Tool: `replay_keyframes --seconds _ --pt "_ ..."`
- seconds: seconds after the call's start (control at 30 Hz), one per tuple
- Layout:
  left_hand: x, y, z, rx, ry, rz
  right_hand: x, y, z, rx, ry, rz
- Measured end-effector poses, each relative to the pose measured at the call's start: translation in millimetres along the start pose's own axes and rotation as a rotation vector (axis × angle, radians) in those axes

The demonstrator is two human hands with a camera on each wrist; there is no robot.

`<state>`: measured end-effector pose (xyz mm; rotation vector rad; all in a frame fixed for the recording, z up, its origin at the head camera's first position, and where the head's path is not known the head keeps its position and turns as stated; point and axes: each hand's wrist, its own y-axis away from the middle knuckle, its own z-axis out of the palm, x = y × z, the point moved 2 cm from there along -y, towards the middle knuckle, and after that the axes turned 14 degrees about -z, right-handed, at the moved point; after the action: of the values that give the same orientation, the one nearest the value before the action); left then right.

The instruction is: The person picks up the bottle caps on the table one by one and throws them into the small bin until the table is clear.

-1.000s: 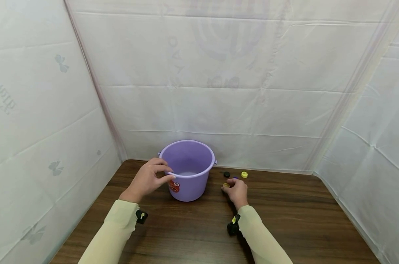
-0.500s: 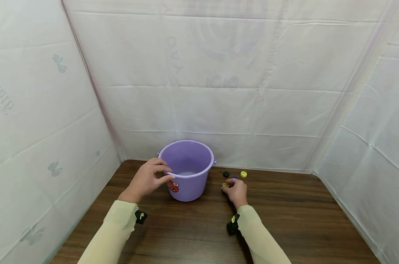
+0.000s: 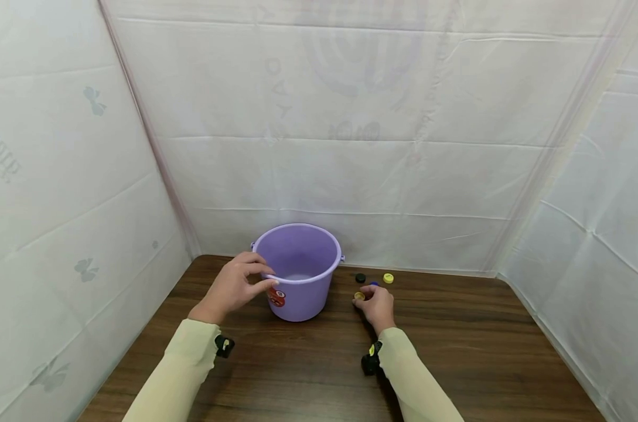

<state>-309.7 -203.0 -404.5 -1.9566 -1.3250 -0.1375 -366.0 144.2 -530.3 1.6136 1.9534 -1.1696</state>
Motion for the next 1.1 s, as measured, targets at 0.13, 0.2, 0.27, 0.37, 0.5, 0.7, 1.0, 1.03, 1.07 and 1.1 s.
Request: replay_keyframes --seconds 0.13,0.2,0.27,0.37,0.5,0.7,1.0,1.03,1.07,1.1 --pt "0.2 -1.3 0.6 -0.004 0.002 -0.005 0.2 -0.9 -0.7 0.009 0.008 -0.011" --pt "0.6 -1.8 0.6 -0.004 0.000 -0.005 0.4 -1.3 -0.9 0.012 0.005 -0.009" --pt "0.8 -2.1 0.5 -0.002 -0.003 -0.002 0.8 -1.6 -1.0 0.016 0.003 -0.009" --pt "0.9 -2.5 0.4 0.003 -0.003 0.003 2.0 -2.1 -0.7 0.019 -0.002 -0.008" --pt "-0.6 -1.7 0.3 0.006 0.002 0.004 2.2 -1.0 0.0 0.023 -0.003 -0.018" --pt "-3.3 0.7 -1.7 0.012 -0.014 0.003 -0.7 0.7 1.9 0.009 -0.005 -0.018" --pt "-4.8 0.8 -3.6 0.010 -0.016 -0.001 -4.2 0.2 -0.4 -0.017 -0.025 -0.015" --pt "-4.7 0.8 -3.7 0.011 -0.015 -0.001 -4.3 0.3 -0.8 -0.021 -0.028 -0.012" --pt "-4.6 0.7 -4.0 0.011 -0.013 -0.002 -4.6 0.4 -1.2 -0.025 -0.031 -0.012" --pt "-4.5 0.7 -4.2 0.012 -0.013 -0.001 -4.8 0.6 -1.5 -0.029 -0.033 -0.013"
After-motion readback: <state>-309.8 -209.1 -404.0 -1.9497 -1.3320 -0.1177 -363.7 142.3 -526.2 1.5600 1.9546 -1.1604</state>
